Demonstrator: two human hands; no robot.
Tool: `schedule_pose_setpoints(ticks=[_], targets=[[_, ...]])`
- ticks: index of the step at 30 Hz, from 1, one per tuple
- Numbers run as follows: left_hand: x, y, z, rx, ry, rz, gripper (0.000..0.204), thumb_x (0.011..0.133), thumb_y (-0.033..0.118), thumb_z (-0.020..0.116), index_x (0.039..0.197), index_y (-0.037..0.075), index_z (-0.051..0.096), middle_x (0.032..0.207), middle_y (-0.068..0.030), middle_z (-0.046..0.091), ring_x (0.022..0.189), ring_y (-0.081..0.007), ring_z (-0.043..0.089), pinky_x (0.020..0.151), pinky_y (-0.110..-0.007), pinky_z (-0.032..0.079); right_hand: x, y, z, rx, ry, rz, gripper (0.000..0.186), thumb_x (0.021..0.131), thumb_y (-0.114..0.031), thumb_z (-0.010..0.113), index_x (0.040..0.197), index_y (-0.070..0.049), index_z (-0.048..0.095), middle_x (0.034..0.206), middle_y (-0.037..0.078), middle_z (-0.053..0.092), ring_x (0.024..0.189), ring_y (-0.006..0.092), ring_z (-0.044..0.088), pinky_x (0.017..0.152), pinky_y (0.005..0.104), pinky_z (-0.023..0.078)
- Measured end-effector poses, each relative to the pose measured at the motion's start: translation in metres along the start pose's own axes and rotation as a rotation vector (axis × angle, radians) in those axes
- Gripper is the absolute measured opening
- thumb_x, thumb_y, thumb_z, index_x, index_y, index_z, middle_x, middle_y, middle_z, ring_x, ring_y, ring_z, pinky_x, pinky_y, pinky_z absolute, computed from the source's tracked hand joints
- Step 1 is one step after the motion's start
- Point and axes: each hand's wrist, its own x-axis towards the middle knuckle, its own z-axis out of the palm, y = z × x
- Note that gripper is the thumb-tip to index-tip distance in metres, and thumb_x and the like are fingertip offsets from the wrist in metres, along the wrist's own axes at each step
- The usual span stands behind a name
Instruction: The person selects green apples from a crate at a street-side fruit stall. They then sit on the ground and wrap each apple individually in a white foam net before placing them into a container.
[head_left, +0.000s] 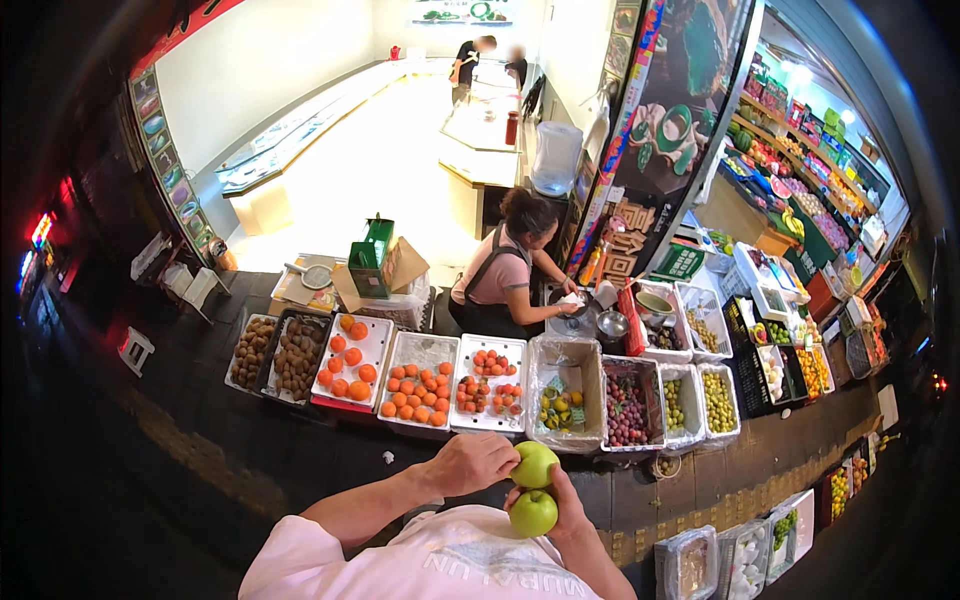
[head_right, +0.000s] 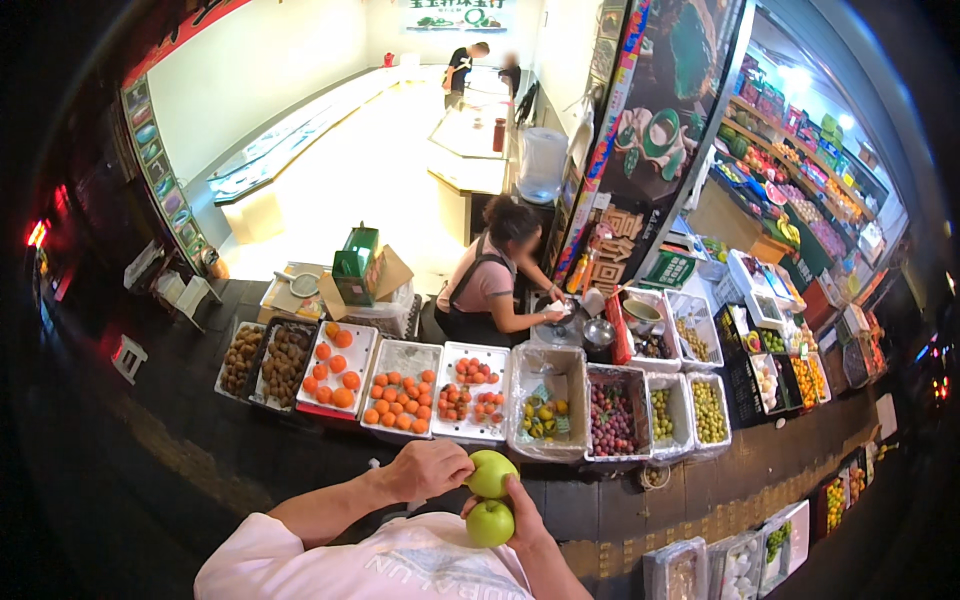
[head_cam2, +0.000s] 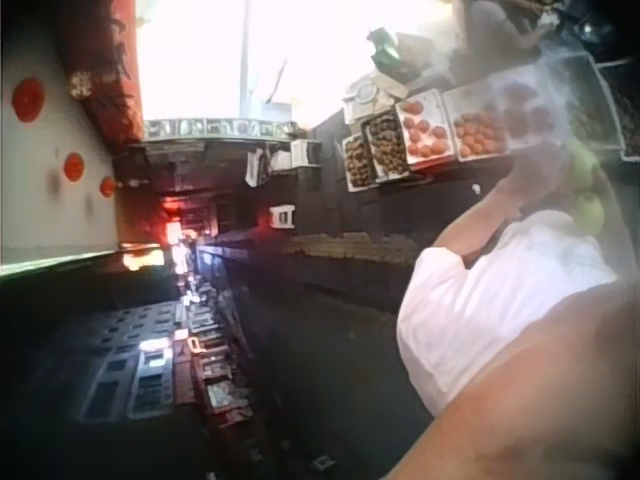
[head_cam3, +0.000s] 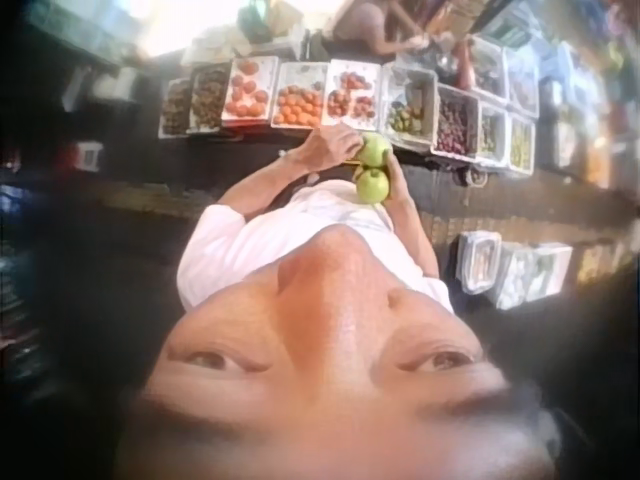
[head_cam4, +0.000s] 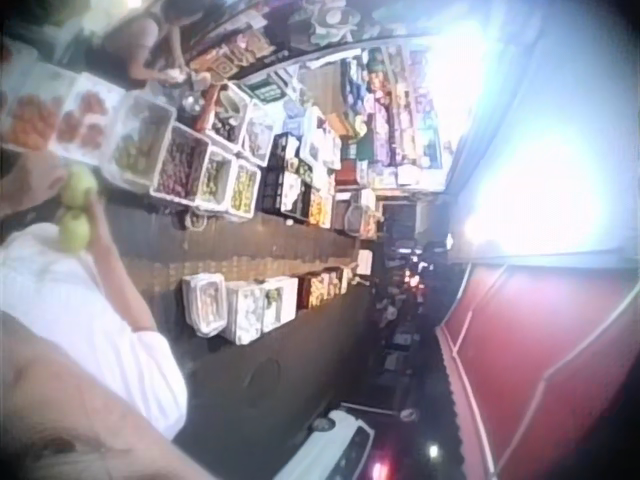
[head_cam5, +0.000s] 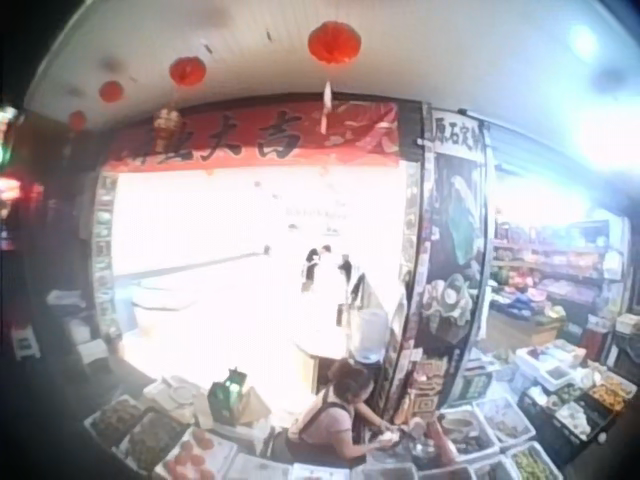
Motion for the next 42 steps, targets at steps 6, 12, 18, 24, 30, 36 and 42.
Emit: schedule_pose_setpoints(ticks=[6,12,18,24,30,36,42], targets=[[0.018,0.039,0.047,-0.084,0.042,-0.172,0.016,0.081,0.008,0.077,0.089,0.007,0.063,0.084,-0.0060,0.067,0.076,-0.0252,0.068,0.065,-0.034,0.056,-0.052,-0.019,-0.039,0.089,-0.008,0.000,0.079,0.096,-0.067,0.051,0.131,0.003,0.053,0.101,0.024,0.070,0.097,0.0363,0.069,0.088,0.0441,0.056],[0.019,0.061,0.070,-0.188,0.113,-0.435,0.018,0.086,0.011,0.079,0.096,0.006,0.065,0.085,-0.0069,0.071,0.071,-0.0228,0.070,0.062,-0.031,0.056,-0.085,-0.036,-0.070,0.179,0.017,0.010,0.078,0.095,-0.068,0.051,0.131,0.002,0.054,0.098,0.023,0.071,0.093,0.0376,0.069,0.087,0.0453,0.056],[0.027,0.068,0.067,-0.129,-0.012,-0.512,0.013,0.094,0.013,0.071,0.102,0.003,0.072,0.086,-0.0097,0.074,0.068,-0.0240,0.071,0.062,-0.031,0.057,-0.098,-0.044,-0.076,0.222,0.107,0.025,0.075,0.095,-0.070,0.050,0.127,-0.004,0.060,0.092,0.021,0.071,0.085,0.0395,0.068,0.079,0.0491,0.056],[0.108,0.100,0.022,-0.384,0.069,-0.254,0.015,0.093,0.009,0.070,0.105,0.002,0.073,0.094,-0.0112,0.074,0.080,-0.0247,0.073,0.068,-0.032,0.059,-0.101,-0.038,-0.072,0.331,0.102,-0.007,0.072,0.094,-0.068,0.053,0.129,-0.006,0.060,0.095,0.023,0.071,0.090,0.0390,0.068,0.084,0.0491,0.056],[0.161,0.165,-0.052,-0.521,0.089,0.465,0.015,0.089,0.008,0.068,0.100,-0.001,0.070,0.094,-0.0107,0.072,0.082,-0.0250,0.073,0.069,-0.033,0.060,-0.102,-0.069,0.036,0.545,0.467,0.090,0.072,0.094,-0.072,0.050,0.124,-0.008,0.063,0.096,0.019,0.071,0.087,0.0367,0.068,0.078,0.0472,0.057],[0.152,0.169,-0.050,-0.451,0.484,0.597,0.015,0.095,0.009,0.059,0.095,0.003,0.073,0.096,-0.0063,0.069,0.085,-0.0176,0.071,0.066,-0.024,0.055,-0.082,-0.027,-0.032,0.325,0.178,-0.095,0.073,0.095,-0.071,0.049,0.122,-0.005,0.063,0.093,0.019,0.071,0.086,0.0350,0.068,0.077,0.0450,0.057],[0.145,0.152,-0.063,-0.404,0.526,0.640,0.015,0.093,0.007,0.060,0.095,0.000,0.073,0.096,-0.0086,0.072,0.085,-0.0197,0.072,0.071,-0.025,0.056,-0.063,-0.021,-0.026,0.264,0.244,-0.118,0.074,0.095,-0.071,0.049,0.124,-0.004,0.062,0.092,0.020,0.070,0.085,0.0355,0.069,0.079,0.0453,0.057]])
